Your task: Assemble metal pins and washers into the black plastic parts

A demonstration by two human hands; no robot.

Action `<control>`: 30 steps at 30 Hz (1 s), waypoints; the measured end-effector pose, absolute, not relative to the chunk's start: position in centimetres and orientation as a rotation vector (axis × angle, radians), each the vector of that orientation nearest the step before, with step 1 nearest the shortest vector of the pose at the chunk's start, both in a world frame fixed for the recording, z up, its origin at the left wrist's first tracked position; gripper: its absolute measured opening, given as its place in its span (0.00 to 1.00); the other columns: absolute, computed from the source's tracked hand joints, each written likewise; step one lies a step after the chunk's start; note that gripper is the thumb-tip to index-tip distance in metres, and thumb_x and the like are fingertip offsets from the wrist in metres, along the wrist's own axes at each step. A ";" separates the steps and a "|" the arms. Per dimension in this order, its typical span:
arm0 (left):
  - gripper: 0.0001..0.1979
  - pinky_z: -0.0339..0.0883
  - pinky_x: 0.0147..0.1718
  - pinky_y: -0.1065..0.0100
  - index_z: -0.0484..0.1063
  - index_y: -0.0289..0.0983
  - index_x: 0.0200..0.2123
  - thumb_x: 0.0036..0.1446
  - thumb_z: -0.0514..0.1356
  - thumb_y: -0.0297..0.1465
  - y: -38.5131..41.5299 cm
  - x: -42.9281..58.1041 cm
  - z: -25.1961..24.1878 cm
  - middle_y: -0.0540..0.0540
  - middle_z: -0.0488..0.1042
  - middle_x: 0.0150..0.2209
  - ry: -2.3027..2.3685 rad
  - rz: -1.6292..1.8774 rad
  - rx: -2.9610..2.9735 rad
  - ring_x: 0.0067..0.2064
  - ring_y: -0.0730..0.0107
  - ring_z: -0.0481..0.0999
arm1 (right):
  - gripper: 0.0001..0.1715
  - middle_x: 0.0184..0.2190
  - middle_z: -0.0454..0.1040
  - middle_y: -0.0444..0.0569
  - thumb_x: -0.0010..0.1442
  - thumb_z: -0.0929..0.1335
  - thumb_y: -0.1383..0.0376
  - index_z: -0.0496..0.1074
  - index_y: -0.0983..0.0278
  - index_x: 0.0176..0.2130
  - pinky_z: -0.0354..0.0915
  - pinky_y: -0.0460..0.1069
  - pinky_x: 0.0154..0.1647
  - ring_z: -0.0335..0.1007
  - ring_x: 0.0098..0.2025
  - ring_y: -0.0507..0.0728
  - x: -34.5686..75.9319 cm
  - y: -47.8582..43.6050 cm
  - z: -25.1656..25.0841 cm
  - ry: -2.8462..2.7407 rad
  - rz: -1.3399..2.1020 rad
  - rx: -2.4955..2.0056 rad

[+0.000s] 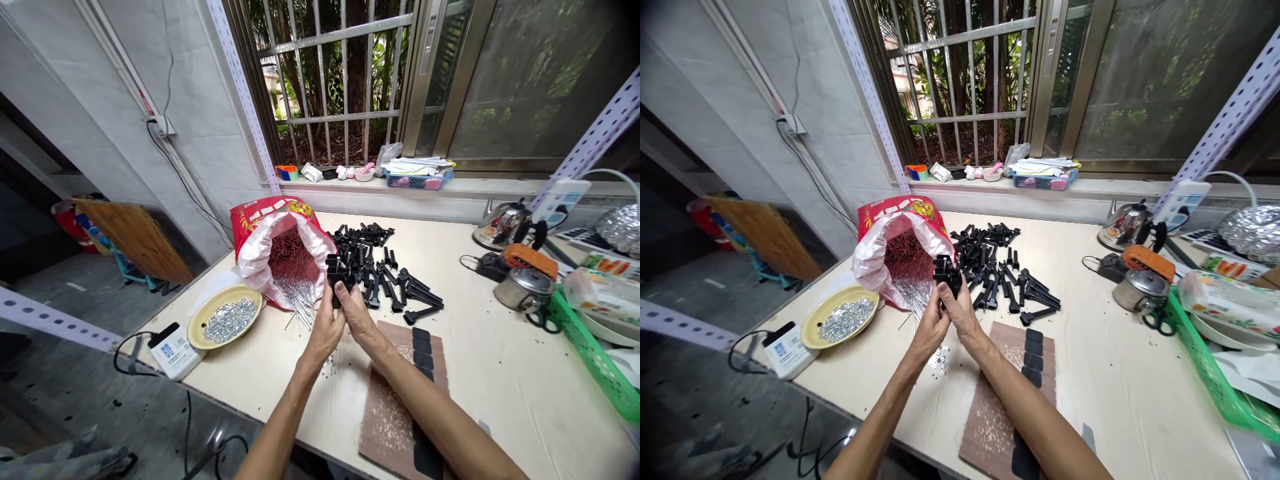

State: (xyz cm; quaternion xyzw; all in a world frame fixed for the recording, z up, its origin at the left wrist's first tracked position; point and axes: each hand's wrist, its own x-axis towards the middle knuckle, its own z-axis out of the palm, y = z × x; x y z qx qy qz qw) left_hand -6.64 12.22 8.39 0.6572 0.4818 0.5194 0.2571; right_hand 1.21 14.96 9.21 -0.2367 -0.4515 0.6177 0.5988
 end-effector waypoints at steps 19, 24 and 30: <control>0.20 0.71 0.37 0.64 0.74 0.34 0.37 0.37 0.71 0.28 12.2 -8.7 10.2 0.46 0.78 0.35 1.011 1.554 0.669 0.35 0.66 0.78 | 0.55 0.67 0.32 0.52 0.48 0.68 0.41 0.46 0.56 0.65 0.41 0.71 0.60 0.29 0.66 0.75 26.7 19.7 4.1 -2.579 0.265 -1.381; 0.13 0.70 0.33 0.68 0.75 0.33 0.33 0.42 0.69 0.30 13.6 -6.3 10.3 0.47 0.77 0.31 1.041 1.656 0.786 0.31 0.71 0.75 | 0.49 0.68 0.32 0.49 0.54 0.61 0.39 0.42 0.52 0.66 0.45 0.68 0.61 0.33 0.66 0.73 23.2 23.4 -0.8 -2.615 0.201 -1.322; 0.16 0.70 0.36 0.64 0.74 0.32 0.36 0.45 0.67 0.36 15.8 -5.8 9.2 0.42 0.78 0.34 1.309 1.595 1.018 0.35 0.63 0.77 | 0.49 0.67 0.38 0.50 0.52 0.62 0.39 0.47 0.54 0.65 0.41 0.72 0.59 0.32 0.65 0.78 14.0 30.1 -0.4 -2.448 0.272 -1.446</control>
